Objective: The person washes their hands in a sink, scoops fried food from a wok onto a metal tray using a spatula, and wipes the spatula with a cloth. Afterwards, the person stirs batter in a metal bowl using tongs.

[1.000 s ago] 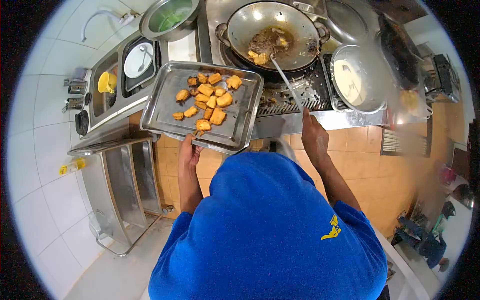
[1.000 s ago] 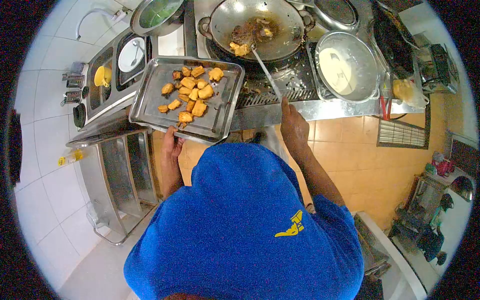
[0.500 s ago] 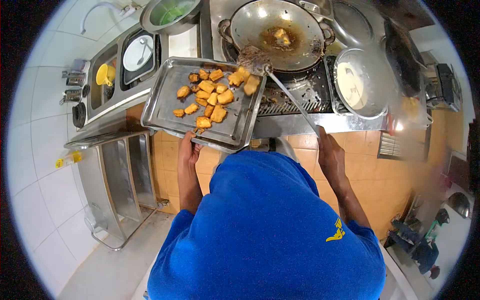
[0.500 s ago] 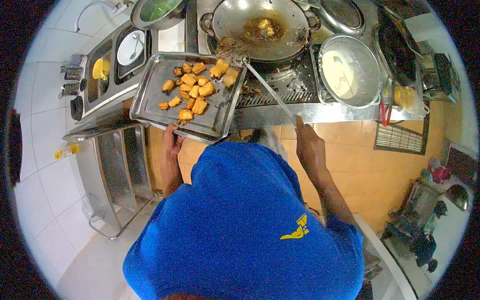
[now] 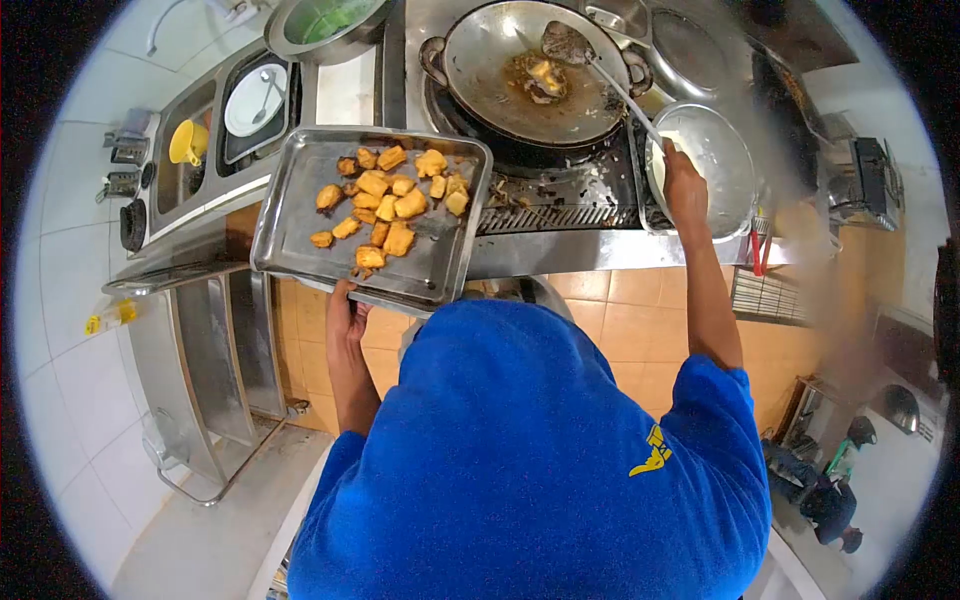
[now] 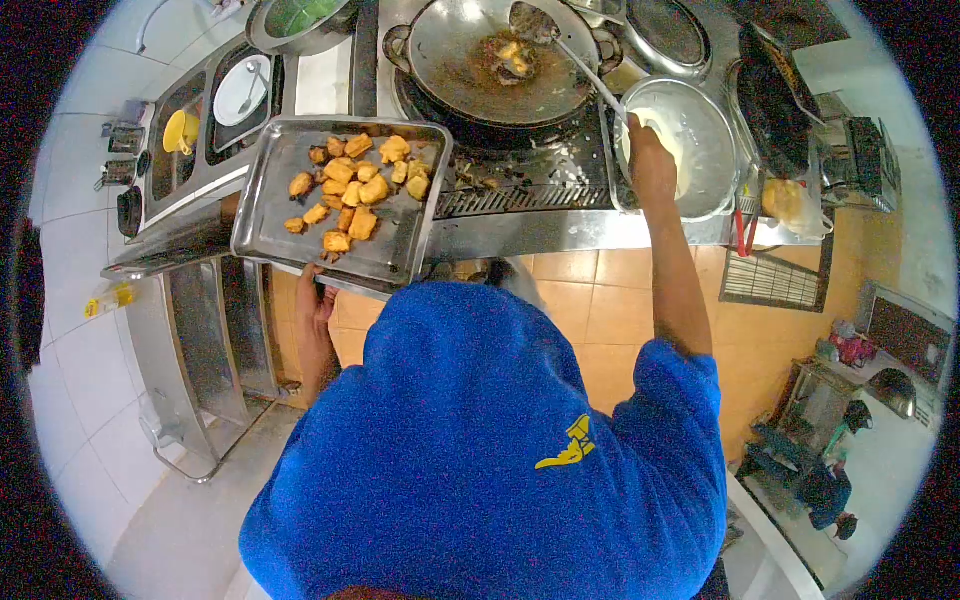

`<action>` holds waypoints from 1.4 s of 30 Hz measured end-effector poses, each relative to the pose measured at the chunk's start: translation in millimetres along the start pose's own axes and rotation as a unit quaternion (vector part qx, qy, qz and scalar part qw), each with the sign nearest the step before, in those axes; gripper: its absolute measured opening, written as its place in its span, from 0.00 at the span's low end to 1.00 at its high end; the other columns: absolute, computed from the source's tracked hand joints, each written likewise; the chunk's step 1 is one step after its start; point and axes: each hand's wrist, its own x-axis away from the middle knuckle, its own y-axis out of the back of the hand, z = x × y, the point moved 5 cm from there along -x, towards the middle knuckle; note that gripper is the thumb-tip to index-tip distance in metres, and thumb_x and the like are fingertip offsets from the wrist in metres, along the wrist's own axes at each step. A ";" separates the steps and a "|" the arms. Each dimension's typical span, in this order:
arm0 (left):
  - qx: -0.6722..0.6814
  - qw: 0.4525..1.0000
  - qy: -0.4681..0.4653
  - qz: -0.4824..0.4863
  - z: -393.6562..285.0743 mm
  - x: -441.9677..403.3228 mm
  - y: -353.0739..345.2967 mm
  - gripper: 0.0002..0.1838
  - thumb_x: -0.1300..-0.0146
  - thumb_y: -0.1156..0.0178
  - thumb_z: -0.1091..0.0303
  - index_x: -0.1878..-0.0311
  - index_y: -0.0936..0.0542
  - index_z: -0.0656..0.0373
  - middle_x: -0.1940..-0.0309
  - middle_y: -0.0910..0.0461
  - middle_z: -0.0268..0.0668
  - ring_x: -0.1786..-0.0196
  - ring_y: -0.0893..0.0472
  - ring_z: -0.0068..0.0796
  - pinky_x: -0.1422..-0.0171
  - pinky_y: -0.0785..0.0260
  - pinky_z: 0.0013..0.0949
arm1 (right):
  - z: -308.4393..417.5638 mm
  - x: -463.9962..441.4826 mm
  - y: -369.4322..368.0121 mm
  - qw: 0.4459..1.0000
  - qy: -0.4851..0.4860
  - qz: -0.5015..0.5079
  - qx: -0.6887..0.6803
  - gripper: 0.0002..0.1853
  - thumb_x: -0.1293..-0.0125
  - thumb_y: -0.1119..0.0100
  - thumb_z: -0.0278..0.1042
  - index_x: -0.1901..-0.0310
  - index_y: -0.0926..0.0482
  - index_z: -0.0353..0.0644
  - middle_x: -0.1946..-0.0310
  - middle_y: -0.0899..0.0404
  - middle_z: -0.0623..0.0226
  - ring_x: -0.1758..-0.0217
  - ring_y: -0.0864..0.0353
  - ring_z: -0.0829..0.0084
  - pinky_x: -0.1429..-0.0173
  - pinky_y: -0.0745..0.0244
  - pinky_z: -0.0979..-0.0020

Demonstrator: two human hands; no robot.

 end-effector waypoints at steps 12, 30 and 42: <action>0.001 0.999 -0.047 -0.005 -11.1 5.0 3.1 0.20 0.51 0.52 0.73 0.53 0.37 0.71 0.60 0.27 0.46 0.61 0.22 0.38 0.59 0.25 0.36 | 45.1 71.5 1.4 0.992 0.030 0.045 -0.110 0.19 0.40 0.60 0.24 0.46 0.35 0.44 0.69 0.26 0.47 0.73 0.25 0.51 0.72 0.28 0.56; -0.043 0.997 -0.004 0.069 -14.1 -26.0 9.4 0.19 0.50 0.51 0.71 0.54 0.35 0.68 0.60 0.26 0.43 0.63 0.22 0.35 0.59 0.24 0.34 | 122.1 123.2 29.2 0.992 -0.050 0.108 -0.036 0.26 0.47 0.56 0.21 0.43 0.39 0.42 0.72 0.29 0.58 0.78 0.26 0.60 0.79 0.31 0.63; -0.067 0.990 0.049 0.115 -28.6 -21.1 -5.0 0.18 0.50 0.53 0.70 0.55 0.33 0.68 0.65 0.24 0.44 0.68 0.21 0.36 0.66 0.23 0.33 | 129.4 132.5 30.4 0.995 -0.055 0.077 -0.044 0.25 0.47 0.56 0.22 0.44 0.37 0.43 0.74 0.31 0.61 0.80 0.27 0.61 0.80 0.32 0.64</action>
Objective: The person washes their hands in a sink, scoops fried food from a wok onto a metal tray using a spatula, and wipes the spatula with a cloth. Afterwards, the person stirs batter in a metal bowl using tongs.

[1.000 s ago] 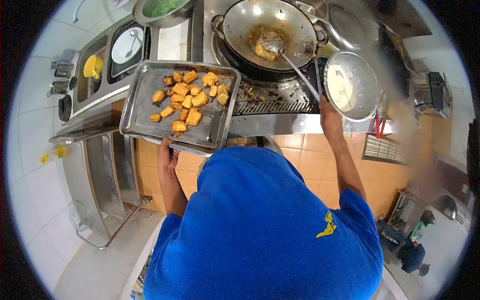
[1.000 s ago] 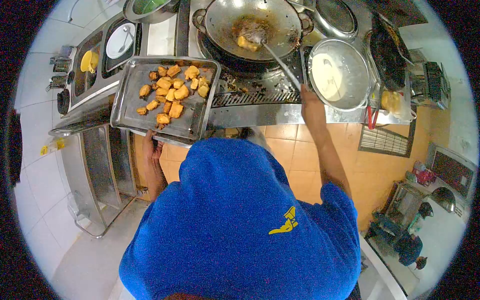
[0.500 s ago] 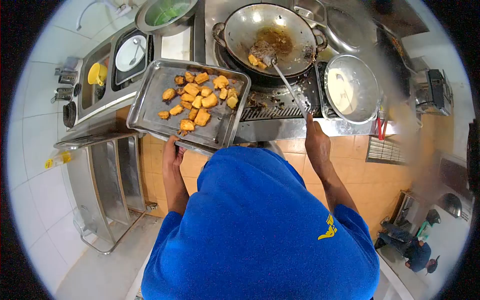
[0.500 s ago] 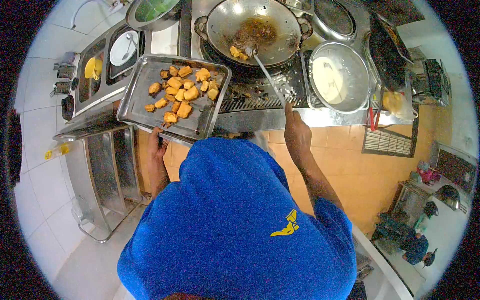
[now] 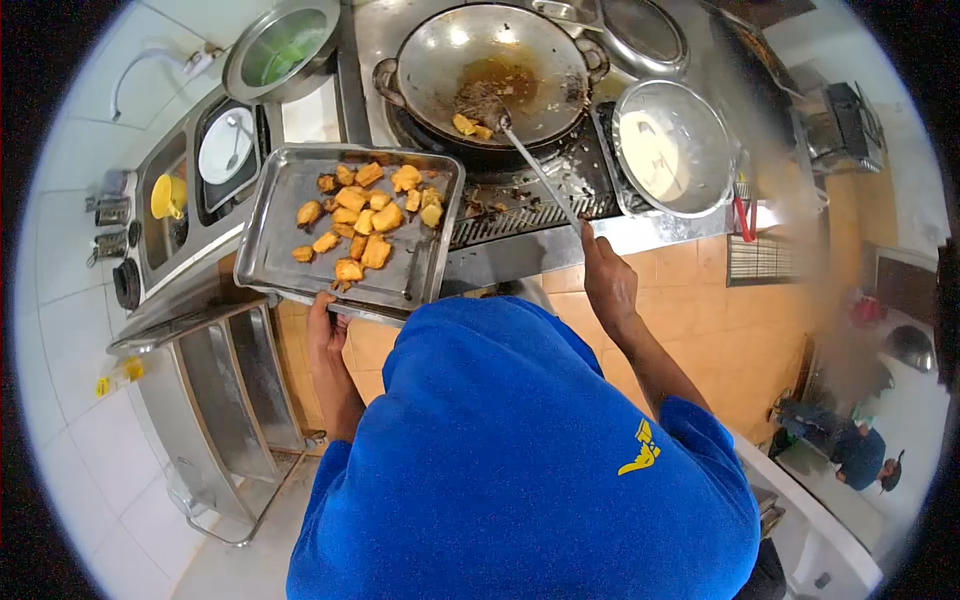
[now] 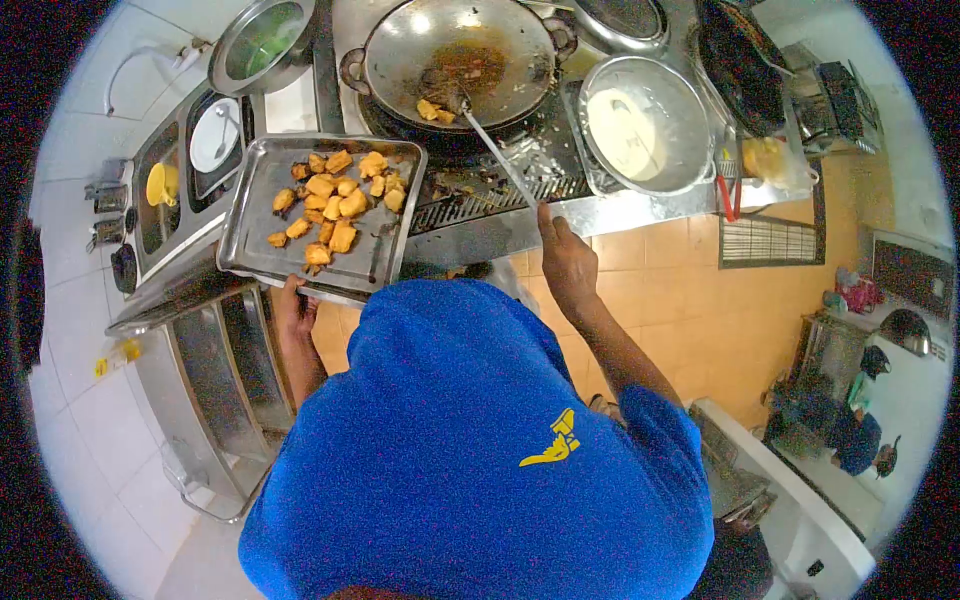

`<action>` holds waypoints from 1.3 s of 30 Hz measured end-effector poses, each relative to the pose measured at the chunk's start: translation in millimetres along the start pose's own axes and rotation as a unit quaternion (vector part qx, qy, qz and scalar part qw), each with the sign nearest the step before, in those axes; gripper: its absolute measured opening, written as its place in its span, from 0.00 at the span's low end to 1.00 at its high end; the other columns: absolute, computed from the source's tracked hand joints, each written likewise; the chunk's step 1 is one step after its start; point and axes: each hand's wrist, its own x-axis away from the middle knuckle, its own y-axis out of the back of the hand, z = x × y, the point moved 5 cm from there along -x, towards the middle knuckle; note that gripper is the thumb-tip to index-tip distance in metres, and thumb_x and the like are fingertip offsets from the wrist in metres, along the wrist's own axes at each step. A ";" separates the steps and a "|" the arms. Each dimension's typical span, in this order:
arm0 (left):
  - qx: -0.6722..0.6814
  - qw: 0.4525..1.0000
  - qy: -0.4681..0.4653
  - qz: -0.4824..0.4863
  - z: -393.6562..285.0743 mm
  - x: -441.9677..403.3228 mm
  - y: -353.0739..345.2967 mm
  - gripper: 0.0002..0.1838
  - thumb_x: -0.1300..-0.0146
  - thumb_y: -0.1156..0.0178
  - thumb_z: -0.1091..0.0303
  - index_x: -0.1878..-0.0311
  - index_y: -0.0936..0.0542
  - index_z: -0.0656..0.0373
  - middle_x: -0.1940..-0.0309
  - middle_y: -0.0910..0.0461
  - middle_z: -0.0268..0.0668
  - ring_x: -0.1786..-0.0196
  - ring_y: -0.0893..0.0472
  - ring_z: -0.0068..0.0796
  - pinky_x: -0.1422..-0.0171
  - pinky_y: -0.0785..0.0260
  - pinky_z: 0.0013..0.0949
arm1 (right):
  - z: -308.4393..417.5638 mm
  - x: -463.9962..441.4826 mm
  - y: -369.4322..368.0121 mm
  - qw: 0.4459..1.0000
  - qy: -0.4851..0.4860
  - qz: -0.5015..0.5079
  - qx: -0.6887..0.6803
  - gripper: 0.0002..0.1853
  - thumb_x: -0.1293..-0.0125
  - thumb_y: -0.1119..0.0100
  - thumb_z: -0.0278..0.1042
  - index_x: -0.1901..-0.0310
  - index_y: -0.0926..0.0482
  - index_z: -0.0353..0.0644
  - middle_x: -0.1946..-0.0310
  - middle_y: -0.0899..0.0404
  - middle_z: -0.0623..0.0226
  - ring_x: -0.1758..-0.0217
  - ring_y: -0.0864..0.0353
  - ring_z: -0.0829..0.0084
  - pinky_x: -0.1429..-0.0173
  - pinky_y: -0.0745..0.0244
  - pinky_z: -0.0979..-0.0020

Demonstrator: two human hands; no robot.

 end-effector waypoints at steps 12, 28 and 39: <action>-0.046 0.998 -0.012 -0.051 -3.4 -1.2 1.9 0.21 0.51 0.52 0.70 0.53 0.37 0.69 0.63 0.26 0.45 0.66 0.21 0.38 0.61 0.24 0.36 | 6.3 3.5 2.1 0.999 -0.018 0.039 0.006 0.26 0.48 0.57 0.21 0.44 0.39 0.44 0.73 0.31 0.59 0.79 0.27 0.59 0.80 0.31 0.62; 0.011 0.999 -0.005 -0.041 17.2 -6.2 18.6 0.15 0.50 0.52 0.70 0.59 0.32 0.70 0.66 0.24 0.43 0.66 0.21 0.33 0.62 0.24 0.31 | 0.9 -1.0 27.5 0.989 0.029 0.014 -0.143 0.19 0.42 0.52 0.24 0.47 0.35 0.40 0.77 0.29 0.54 0.77 0.28 0.56 0.75 0.33 0.61; 0.074 0.976 -0.074 -0.193 37.1 33.9 -16.4 0.18 0.50 0.54 0.73 0.55 0.35 0.70 0.64 0.26 0.45 0.66 0.22 0.37 0.62 0.24 0.35 | -55.7 -83.6 4.2 0.980 0.063 0.029 -0.188 0.19 0.40 0.57 0.26 0.46 0.36 0.36 0.60 0.27 0.45 0.66 0.26 0.50 0.63 0.31 0.59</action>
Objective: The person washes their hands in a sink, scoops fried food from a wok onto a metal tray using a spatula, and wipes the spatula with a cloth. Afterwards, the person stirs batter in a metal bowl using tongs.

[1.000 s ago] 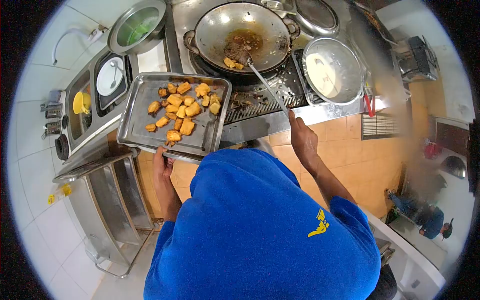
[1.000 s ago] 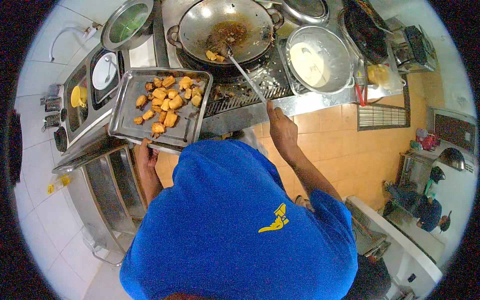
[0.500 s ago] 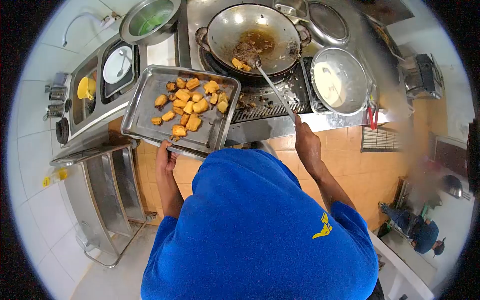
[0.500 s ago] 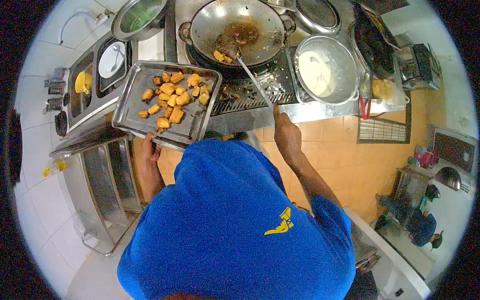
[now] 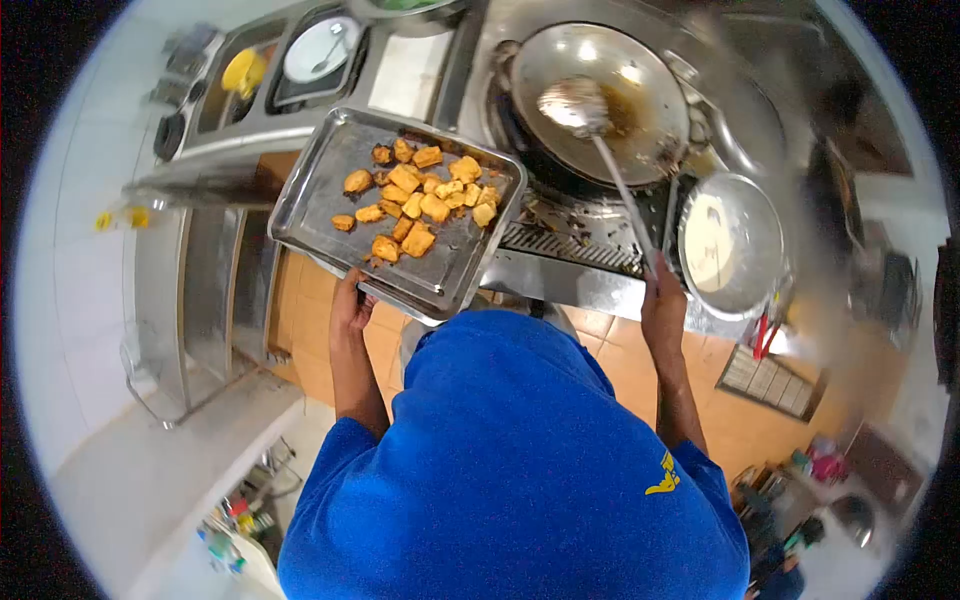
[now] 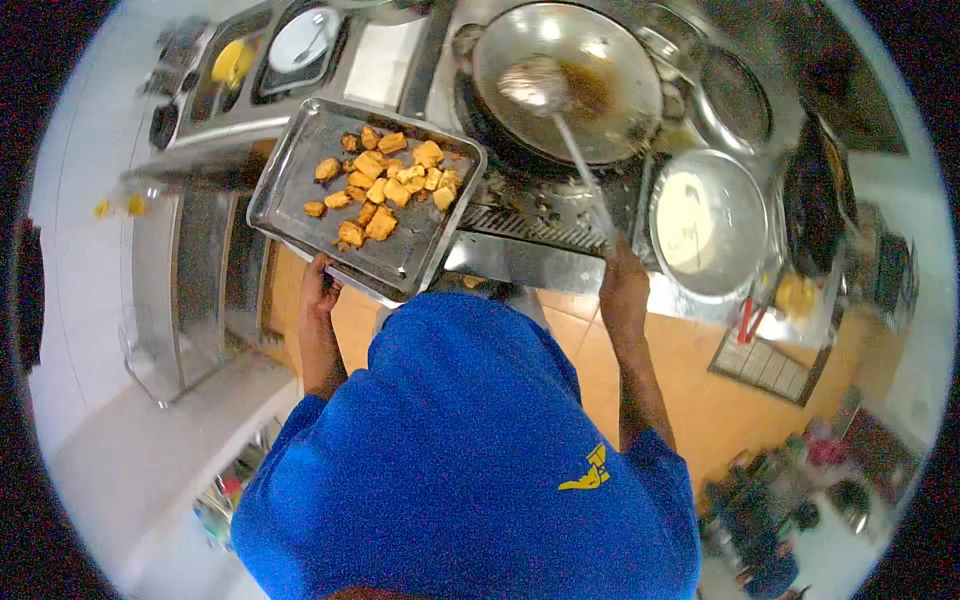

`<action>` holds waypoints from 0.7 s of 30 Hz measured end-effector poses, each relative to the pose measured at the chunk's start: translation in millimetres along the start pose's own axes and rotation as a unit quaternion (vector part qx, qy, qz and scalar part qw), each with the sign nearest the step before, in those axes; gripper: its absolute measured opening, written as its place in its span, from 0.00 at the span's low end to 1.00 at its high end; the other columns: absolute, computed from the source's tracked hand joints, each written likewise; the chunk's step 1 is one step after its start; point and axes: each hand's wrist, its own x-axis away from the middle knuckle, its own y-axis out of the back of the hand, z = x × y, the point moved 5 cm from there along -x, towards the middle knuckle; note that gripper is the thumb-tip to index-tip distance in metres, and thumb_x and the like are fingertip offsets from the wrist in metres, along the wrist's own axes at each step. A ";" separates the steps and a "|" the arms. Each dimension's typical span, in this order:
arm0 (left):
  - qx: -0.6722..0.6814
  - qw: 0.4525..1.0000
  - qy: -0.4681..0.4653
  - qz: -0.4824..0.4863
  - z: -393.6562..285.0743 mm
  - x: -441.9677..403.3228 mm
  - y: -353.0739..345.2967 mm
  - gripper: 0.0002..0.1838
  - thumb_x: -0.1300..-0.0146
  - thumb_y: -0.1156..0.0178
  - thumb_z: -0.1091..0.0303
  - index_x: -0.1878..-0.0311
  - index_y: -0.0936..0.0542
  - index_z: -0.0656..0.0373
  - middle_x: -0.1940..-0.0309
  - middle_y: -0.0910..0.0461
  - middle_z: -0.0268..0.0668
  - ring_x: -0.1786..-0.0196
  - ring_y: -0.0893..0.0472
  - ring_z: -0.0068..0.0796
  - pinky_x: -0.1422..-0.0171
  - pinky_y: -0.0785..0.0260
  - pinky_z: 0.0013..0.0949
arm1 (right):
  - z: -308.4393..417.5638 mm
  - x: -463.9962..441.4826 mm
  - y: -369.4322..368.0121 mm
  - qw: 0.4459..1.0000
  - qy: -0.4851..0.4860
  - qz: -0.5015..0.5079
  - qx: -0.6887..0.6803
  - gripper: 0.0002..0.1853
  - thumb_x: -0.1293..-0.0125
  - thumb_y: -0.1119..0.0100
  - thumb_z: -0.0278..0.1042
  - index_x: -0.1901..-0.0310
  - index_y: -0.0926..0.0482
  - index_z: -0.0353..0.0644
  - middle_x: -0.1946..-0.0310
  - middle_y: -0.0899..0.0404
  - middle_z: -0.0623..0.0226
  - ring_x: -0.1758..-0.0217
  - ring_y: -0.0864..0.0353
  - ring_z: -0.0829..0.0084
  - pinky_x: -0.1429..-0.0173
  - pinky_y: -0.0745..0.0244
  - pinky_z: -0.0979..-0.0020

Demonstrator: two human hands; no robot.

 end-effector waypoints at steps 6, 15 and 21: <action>0.069 0.989 -0.038 -0.128 34.1 13.8 18.1 0.12 0.48 0.52 0.70 0.61 0.31 0.66 0.69 0.25 0.40 0.72 0.22 0.31 0.70 0.24 0.29 | -112.3 -59.7 -58.4 0.976 -0.160 0.137 -0.052 0.21 0.36 0.56 0.40 0.46 0.34 0.35 0.52 0.29 0.47 0.48 0.29 0.56 0.49 0.35 0.68; 0.094 0.969 -0.078 -0.214 43.9 16.5 23.4 0.15 0.50 0.53 0.71 0.58 0.34 0.67 0.68 0.25 0.42 0.72 0.22 0.32 0.71 0.24 0.28 | -247.5 -32.5 51.1 0.963 -0.181 0.124 0.154 0.33 0.40 0.52 0.49 0.43 0.42 0.27 0.46 0.38 0.40 0.42 0.38 0.49 0.41 0.42 0.62; 0.068 0.960 -0.168 -0.216 42.0 4.3 -1.7 0.10 0.50 0.53 0.72 0.63 0.31 0.65 0.69 0.25 0.41 0.69 0.22 0.31 0.69 0.24 0.31 | -301.2 30.1 92.8 0.965 -0.115 -0.088 0.217 0.27 0.40 0.50 0.46 0.48 0.34 0.29 0.51 0.33 0.43 0.46 0.35 0.49 0.41 0.43 0.58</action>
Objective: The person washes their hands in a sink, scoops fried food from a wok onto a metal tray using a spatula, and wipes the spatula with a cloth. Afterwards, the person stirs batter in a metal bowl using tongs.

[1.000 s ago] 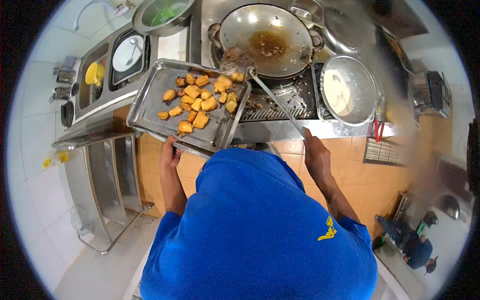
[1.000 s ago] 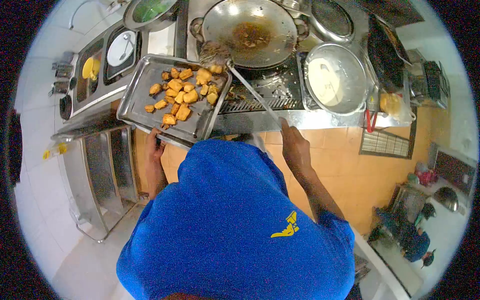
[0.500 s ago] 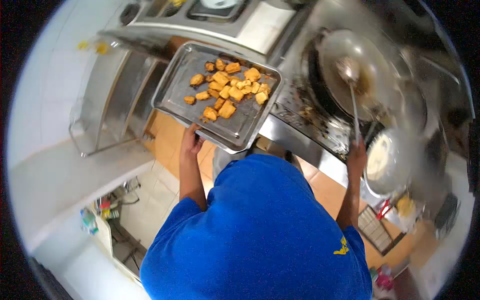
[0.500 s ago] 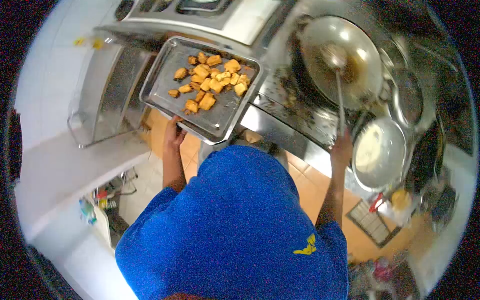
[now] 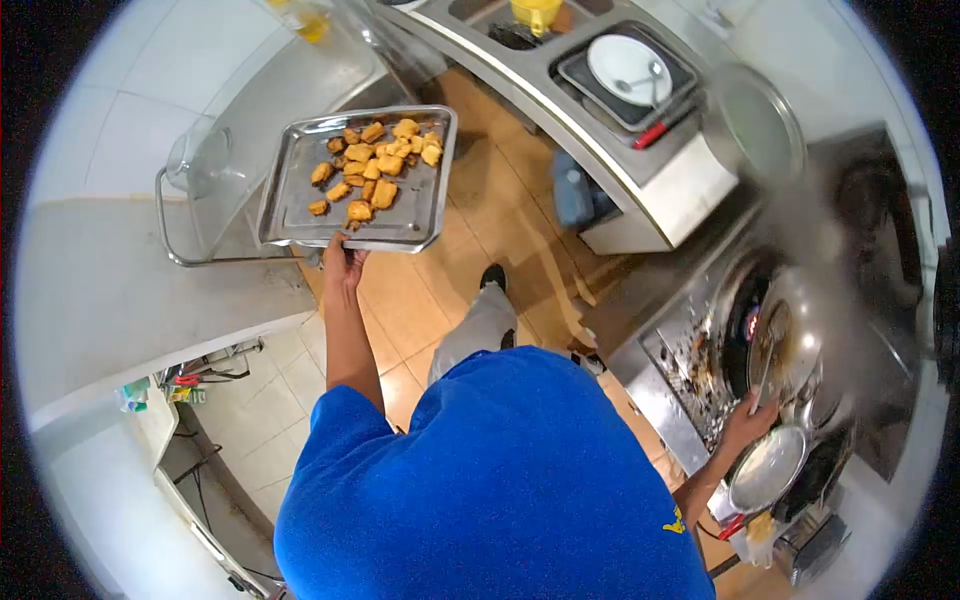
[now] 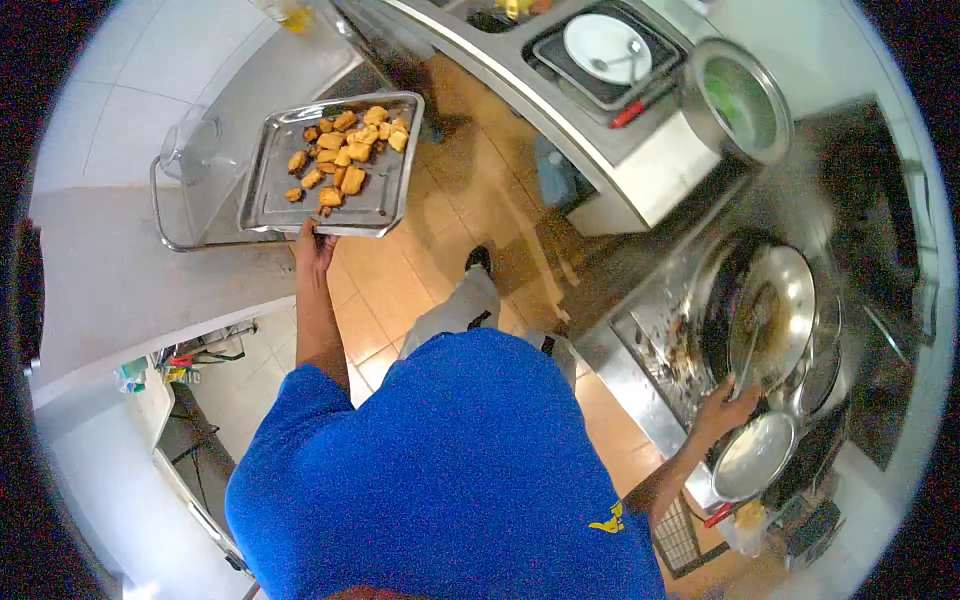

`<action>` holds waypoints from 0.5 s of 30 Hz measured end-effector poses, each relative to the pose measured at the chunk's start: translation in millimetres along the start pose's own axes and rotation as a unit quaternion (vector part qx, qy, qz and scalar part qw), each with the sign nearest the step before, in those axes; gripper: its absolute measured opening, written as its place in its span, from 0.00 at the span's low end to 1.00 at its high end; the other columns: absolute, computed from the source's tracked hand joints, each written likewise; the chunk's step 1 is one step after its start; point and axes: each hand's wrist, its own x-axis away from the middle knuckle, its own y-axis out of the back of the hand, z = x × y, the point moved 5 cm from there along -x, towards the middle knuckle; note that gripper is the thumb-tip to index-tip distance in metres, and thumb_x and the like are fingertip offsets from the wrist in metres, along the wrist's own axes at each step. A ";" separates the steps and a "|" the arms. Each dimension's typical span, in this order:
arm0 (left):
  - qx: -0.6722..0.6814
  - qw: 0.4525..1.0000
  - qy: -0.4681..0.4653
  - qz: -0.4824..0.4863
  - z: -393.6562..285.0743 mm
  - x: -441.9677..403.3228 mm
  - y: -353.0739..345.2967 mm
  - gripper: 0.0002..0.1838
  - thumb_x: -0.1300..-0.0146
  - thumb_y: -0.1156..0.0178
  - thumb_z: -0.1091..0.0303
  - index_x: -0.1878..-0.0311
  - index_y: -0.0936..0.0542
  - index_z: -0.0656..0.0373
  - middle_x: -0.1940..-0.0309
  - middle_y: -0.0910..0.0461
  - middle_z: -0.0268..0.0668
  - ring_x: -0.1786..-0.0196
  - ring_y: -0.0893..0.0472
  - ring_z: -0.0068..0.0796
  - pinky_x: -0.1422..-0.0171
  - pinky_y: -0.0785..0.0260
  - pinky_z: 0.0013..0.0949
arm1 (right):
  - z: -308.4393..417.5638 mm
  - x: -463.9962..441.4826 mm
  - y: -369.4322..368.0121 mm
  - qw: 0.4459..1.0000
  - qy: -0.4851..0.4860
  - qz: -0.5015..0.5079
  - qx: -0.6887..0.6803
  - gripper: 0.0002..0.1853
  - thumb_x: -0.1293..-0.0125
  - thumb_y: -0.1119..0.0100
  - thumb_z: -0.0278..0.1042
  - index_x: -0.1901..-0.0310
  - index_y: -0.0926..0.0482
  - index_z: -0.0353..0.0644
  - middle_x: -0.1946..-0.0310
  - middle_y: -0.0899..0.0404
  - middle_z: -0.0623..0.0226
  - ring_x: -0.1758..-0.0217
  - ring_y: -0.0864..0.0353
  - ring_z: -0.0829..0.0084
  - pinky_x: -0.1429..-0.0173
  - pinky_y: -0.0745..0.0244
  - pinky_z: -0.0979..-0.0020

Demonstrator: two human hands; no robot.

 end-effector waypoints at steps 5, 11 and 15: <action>0.040 0.999 0.008 0.033 3.5 -46.9 24.0 0.03 0.49 0.54 0.74 0.70 0.33 0.62 0.71 0.28 0.39 0.68 0.24 0.34 0.62 0.24 0.39 | 41.6 53.8 -2.8 0.984 0.001 0.103 -0.147 0.25 0.38 0.53 0.44 0.46 0.35 0.32 0.46 0.37 0.47 0.41 0.41 0.52 0.38 0.50 0.60; 0.110 0.993 -0.025 0.045 8.2 -114.4 26.1 0.11 0.44 0.56 0.70 0.59 0.30 0.64 0.64 0.24 0.42 0.63 0.23 0.37 0.50 0.31 0.50 | 49.2 105.7 -17.0 0.957 -0.007 0.205 -0.205 0.19 0.40 0.50 0.38 0.48 0.31 0.40 0.45 0.38 0.51 0.40 0.42 0.53 0.38 0.47 0.60; 0.097 0.995 -0.038 0.009 9.6 -123.7 1.1 0.12 0.41 0.57 0.70 0.57 0.30 0.66 0.64 0.25 0.43 0.61 0.23 0.42 0.51 0.30 0.50 | 71.2 129.2 -28.9 0.934 -0.030 0.251 -0.252 0.18 0.41 0.49 0.38 0.49 0.30 0.44 0.44 0.39 0.51 0.41 0.41 0.53 0.39 0.46 0.60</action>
